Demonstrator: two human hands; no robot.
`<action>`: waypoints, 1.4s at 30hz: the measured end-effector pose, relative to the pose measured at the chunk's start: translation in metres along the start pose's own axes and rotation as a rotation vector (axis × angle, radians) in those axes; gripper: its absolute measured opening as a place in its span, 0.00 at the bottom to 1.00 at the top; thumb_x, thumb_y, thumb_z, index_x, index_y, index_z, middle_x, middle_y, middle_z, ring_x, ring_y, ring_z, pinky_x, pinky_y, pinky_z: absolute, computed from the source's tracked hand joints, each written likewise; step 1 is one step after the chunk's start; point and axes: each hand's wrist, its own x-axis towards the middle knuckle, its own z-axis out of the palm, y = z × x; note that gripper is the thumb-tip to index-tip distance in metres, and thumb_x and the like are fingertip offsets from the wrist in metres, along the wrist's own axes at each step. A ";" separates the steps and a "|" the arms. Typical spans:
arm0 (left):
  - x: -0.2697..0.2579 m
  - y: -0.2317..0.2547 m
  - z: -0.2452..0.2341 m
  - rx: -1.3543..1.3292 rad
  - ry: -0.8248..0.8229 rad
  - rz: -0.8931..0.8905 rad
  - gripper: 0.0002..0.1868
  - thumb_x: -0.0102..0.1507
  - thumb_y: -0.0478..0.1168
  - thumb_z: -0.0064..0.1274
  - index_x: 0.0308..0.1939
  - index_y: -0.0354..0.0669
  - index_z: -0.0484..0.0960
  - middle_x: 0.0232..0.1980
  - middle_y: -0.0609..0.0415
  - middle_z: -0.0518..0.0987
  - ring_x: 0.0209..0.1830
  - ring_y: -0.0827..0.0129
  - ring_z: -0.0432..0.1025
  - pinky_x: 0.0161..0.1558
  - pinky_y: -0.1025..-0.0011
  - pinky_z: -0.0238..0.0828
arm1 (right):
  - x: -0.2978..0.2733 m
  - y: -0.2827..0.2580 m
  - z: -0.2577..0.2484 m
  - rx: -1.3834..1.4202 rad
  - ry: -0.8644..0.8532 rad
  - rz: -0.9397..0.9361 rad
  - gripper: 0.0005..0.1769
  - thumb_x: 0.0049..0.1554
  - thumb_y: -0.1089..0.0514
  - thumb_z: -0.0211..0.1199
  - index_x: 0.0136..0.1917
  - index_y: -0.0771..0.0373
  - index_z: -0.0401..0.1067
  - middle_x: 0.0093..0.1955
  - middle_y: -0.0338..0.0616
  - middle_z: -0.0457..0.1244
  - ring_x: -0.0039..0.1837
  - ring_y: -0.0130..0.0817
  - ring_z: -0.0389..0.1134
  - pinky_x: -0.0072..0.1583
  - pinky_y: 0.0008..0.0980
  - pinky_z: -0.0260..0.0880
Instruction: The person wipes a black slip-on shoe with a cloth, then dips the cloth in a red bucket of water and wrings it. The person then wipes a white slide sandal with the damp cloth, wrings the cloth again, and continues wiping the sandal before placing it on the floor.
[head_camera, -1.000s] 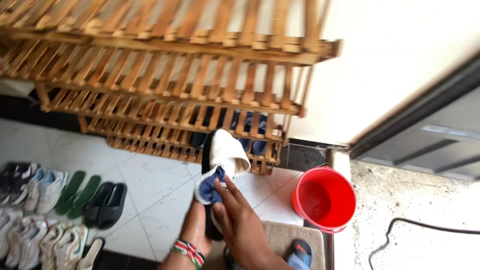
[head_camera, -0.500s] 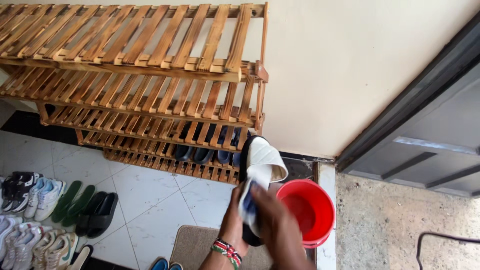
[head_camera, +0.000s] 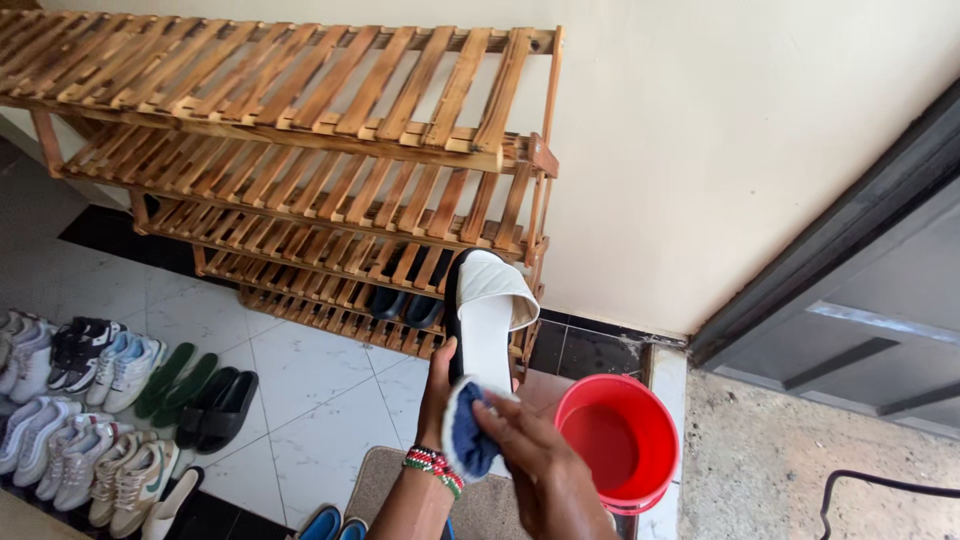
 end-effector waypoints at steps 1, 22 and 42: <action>-0.007 0.008 0.006 0.015 0.081 -0.006 0.37 0.63 0.72 0.45 0.50 0.41 0.80 0.39 0.50 0.82 0.38 0.60 0.77 0.42 0.58 0.75 | 0.009 0.004 0.000 -0.040 -0.033 0.033 0.33 0.51 0.73 0.61 0.69 0.56 0.73 0.74 0.52 0.61 0.71 0.51 0.64 0.65 0.40 0.67; -0.034 0.084 0.033 0.060 0.182 0.031 0.33 0.63 0.66 0.40 0.61 0.52 0.77 0.56 0.56 0.83 0.55 0.66 0.78 0.55 0.64 0.76 | 0.117 -0.048 0.010 -0.381 0.088 -0.256 0.36 0.47 0.76 0.63 0.69 0.61 0.71 0.71 0.52 0.62 0.68 0.57 0.66 0.68 0.46 0.67; -0.042 0.098 0.003 0.148 0.180 -0.010 0.37 0.57 0.69 0.40 0.59 0.51 0.78 0.50 0.52 0.86 0.49 0.65 0.81 0.49 0.64 0.81 | 0.120 -0.040 0.044 -0.423 0.058 -0.248 0.32 0.45 0.71 0.69 0.65 0.61 0.74 0.69 0.52 0.64 0.68 0.51 0.66 0.65 0.40 0.68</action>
